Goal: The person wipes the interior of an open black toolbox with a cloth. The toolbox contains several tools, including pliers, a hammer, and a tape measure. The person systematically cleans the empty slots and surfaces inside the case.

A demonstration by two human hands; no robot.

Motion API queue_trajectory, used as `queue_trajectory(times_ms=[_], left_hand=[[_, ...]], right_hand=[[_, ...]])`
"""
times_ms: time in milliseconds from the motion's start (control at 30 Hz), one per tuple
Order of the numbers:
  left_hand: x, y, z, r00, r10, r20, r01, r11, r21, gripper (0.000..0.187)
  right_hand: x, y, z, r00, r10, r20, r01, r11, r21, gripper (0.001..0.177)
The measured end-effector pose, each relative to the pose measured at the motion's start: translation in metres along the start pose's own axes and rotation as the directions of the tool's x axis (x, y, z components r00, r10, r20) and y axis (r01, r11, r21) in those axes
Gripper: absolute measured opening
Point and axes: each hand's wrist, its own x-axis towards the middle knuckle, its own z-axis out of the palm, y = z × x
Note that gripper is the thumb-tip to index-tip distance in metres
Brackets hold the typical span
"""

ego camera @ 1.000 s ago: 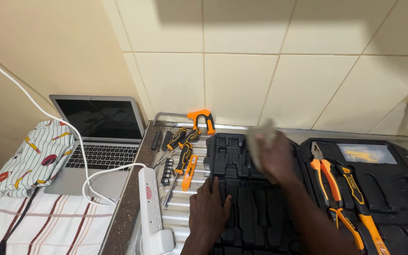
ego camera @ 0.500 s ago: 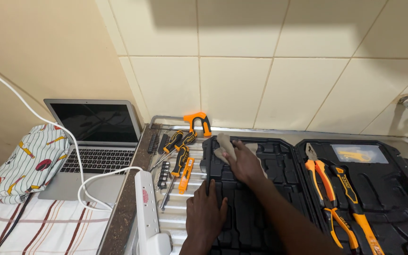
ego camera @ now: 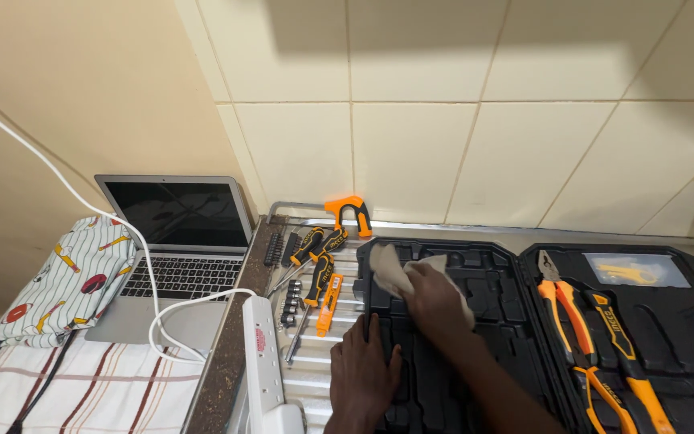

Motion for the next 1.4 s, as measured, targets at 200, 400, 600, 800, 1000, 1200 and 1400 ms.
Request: queue_trajectory(times_ms=[200,400,600,800,1000,1200,1400], left_hand=[[0.003,-0.002,0.001,1.000,0.028,-0.013,-0.028,1.000,-0.004,0.067],[0.000,-0.001,-0.004,0.999,0.049,-0.014,-0.049,0.999,-0.001,0.066],[-0.001,0.004,-0.013,0.999,0.034,0.000,-0.034,0.999,-0.020,0.056],[0.000,-0.003,0.002,0.998,0.064,-0.020,-0.061,0.993,0.103,0.048],[0.002,-0.003,0.000,0.999,0.018,0.048,-0.018,1.000,0.001,0.043],[0.002,0.001,-0.003,0.999,0.035,-0.031,-0.034,0.999,0.005,0.066],[0.004,-0.002,0.012,0.997,0.030,-0.076,-0.023,0.996,0.087,0.069]], right_hand=[[0.030,-0.028,-0.027,0.977,-0.209,0.036,0.179,0.905,0.387,0.049],[0.059,-0.076,0.018,0.930,0.270,0.248,-0.288,0.957,0.041,0.069],[0.042,-0.046,0.025,0.985,0.134,0.107,-0.153,0.968,0.199,0.067],[-0.009,-0.043,-0.001,0.985,-0.175,0.010,0.157,0.906,0.394,0.050],[-0.026,-0.058,-0.061,0.984,-0.065,0.165,-0.017,0.889,0.457,0.054],[0.030,-0.032,-0.070,0.999,0.046,-0.029,-0.036,0.957,0.286,0.074],[0.065,-0.019,-0.009,0.942,0.164,0.291,-0.191,0.979,0.066,0.072]])
